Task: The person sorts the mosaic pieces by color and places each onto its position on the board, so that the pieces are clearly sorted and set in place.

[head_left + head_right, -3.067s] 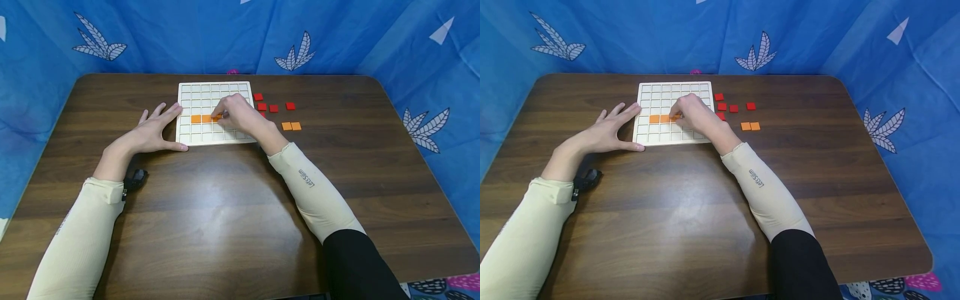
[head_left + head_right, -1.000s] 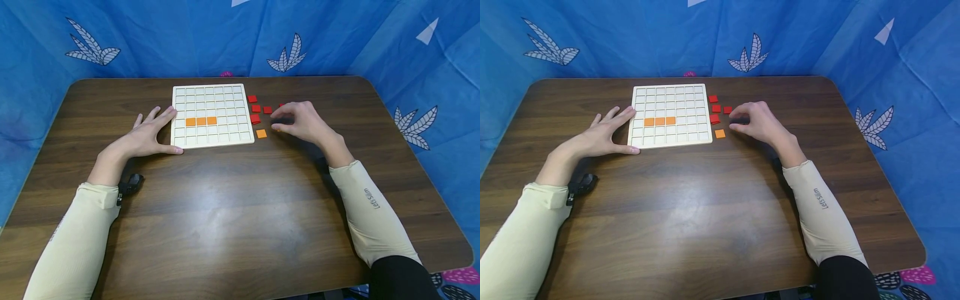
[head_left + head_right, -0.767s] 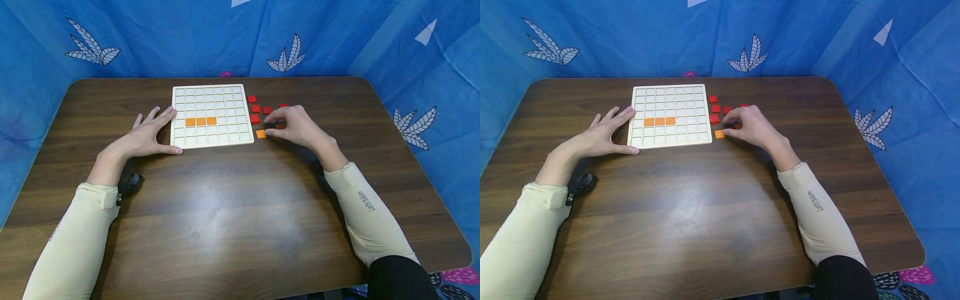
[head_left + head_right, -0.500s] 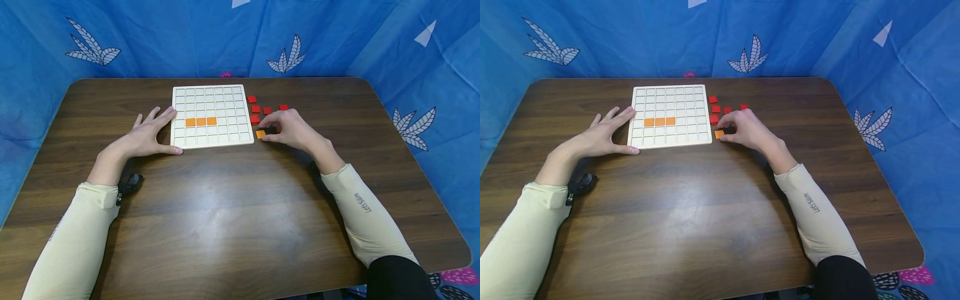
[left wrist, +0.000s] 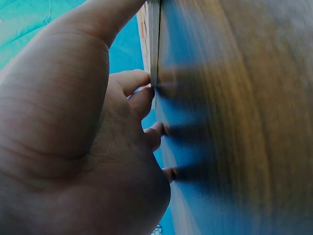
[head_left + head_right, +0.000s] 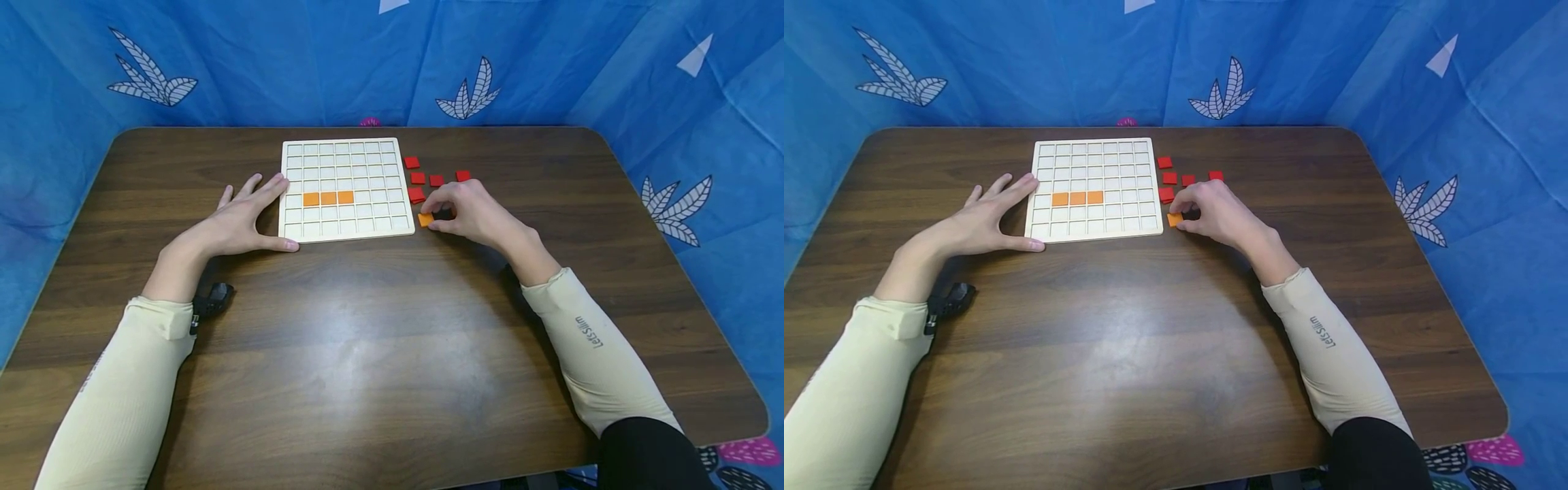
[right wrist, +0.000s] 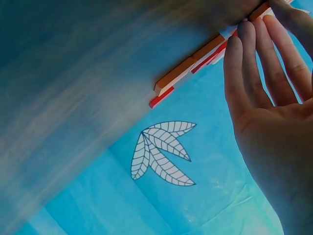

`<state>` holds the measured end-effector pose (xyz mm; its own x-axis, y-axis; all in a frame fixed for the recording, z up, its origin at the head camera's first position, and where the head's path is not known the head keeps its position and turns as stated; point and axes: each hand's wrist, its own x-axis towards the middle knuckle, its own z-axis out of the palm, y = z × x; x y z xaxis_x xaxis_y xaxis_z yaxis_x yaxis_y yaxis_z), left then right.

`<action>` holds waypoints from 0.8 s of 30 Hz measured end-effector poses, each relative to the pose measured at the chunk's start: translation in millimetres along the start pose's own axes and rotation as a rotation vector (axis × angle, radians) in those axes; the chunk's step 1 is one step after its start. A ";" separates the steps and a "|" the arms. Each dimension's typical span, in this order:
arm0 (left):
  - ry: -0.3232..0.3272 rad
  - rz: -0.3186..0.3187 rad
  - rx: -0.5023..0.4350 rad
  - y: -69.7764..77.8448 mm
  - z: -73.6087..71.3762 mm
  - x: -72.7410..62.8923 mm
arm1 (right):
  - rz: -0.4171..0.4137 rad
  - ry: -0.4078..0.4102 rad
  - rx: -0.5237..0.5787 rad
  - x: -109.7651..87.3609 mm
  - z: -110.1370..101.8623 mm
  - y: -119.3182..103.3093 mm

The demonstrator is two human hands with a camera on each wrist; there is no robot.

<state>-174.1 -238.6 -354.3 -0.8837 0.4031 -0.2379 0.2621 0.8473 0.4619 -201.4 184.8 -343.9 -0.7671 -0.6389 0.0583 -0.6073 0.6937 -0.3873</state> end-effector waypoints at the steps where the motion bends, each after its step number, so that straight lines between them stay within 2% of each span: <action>1: -0.001 -0.002 0.002 -0.1 -0.1 0.0 | 0.003 0.002 0.001 0.1 -0.5 0.6; 14: 0.002 0.002 0.003 -1.0 -0.8 -1.2 | 0.067 0.090 0.091 9.5 -10.3 8.1; 24: 0.002 0.000 0.003 -0.3 0.4 0.5 | 0.057 0.141 0.111 35.6 -8.0 -5.0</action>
<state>-174.5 -238.6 -354.9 -0.8844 0.4027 -0.2360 0.2636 0.8482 0.4593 -227.4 161.2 -332.5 -0.8258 -0.5412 0.1585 -0.5412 0.6815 -0.4927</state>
